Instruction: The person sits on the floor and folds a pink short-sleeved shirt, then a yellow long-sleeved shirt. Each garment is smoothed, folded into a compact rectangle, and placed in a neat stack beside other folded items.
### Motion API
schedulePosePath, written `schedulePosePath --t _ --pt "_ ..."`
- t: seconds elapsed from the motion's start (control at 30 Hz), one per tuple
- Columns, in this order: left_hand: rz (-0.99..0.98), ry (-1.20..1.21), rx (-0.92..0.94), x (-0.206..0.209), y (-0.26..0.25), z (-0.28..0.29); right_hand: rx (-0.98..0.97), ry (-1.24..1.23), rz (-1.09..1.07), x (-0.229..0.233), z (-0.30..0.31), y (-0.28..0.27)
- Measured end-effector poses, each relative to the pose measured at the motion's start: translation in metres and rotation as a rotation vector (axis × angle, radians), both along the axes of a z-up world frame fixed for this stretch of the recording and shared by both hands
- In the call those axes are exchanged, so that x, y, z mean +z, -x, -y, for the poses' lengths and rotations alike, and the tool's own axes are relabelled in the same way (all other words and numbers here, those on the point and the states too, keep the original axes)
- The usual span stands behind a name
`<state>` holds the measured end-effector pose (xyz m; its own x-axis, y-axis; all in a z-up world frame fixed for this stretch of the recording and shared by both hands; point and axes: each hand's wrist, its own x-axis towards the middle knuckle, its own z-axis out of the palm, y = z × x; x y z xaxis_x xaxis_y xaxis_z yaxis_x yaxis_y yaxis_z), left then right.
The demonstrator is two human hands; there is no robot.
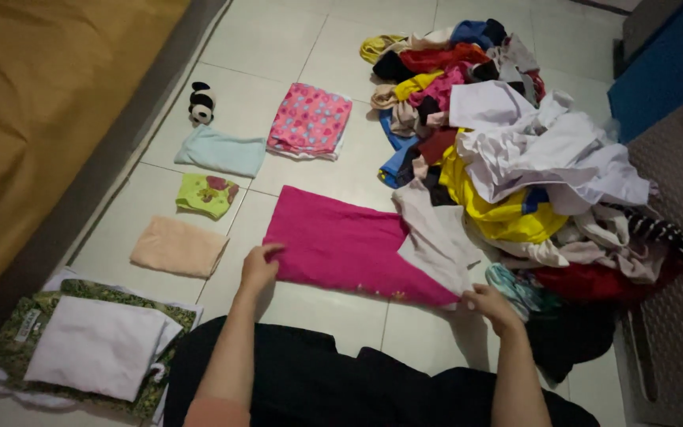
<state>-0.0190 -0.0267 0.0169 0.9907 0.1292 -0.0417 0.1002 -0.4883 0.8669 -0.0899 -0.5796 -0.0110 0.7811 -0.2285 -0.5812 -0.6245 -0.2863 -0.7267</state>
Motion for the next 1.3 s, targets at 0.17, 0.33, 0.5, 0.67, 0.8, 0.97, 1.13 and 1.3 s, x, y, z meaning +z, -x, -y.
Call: schedulePosePath --t 0.17,0.33,0.5,0.67,0.8,0.97,1.13,1.3 --pt "0.038 -0.161 -0.044 -0.029 -0.012 0.004 -0.111 -0.045 -0.023 -0.005 -0.024 0.004" --pt "0.012 0.025 -0.084 -0.039 -0.013 -0.004 -0.232 -0.276 0.038 -0.011 -0.028 0.005" --pt "-0.02 0.009 -0.123 -0.036 -0.009 -0.031 0.129 0.108 -0.018 0.012 -0.008 0.019" --pt "-0.227 -0.281 -0.207 -0.023 0.011 -0.026 0.572 0.386 -0.096 -0.004 -0.024 0.031" --pt "-0.287 -0.264 -0.162 0.006 0.021 -0.019 0.454 0.249 -0.136 -0.004 -0.047 0.032" --pt "-0.251 -0.228 -0.228 -0.015 0.017 -0.023 0.445 0.237 -0.059 -0.002 -0.05 0.03" --pt "0.017 -0.279 -0.199 -0.057 0.006 -0.043 0.534 0.681 -0.152 0.006 -0.044 0.043" --pt "-0.096 -0.45 -0.208 0.0 0.028 -0.028 0.643 0.728 -0.205 0.0 -0.042 0.041"
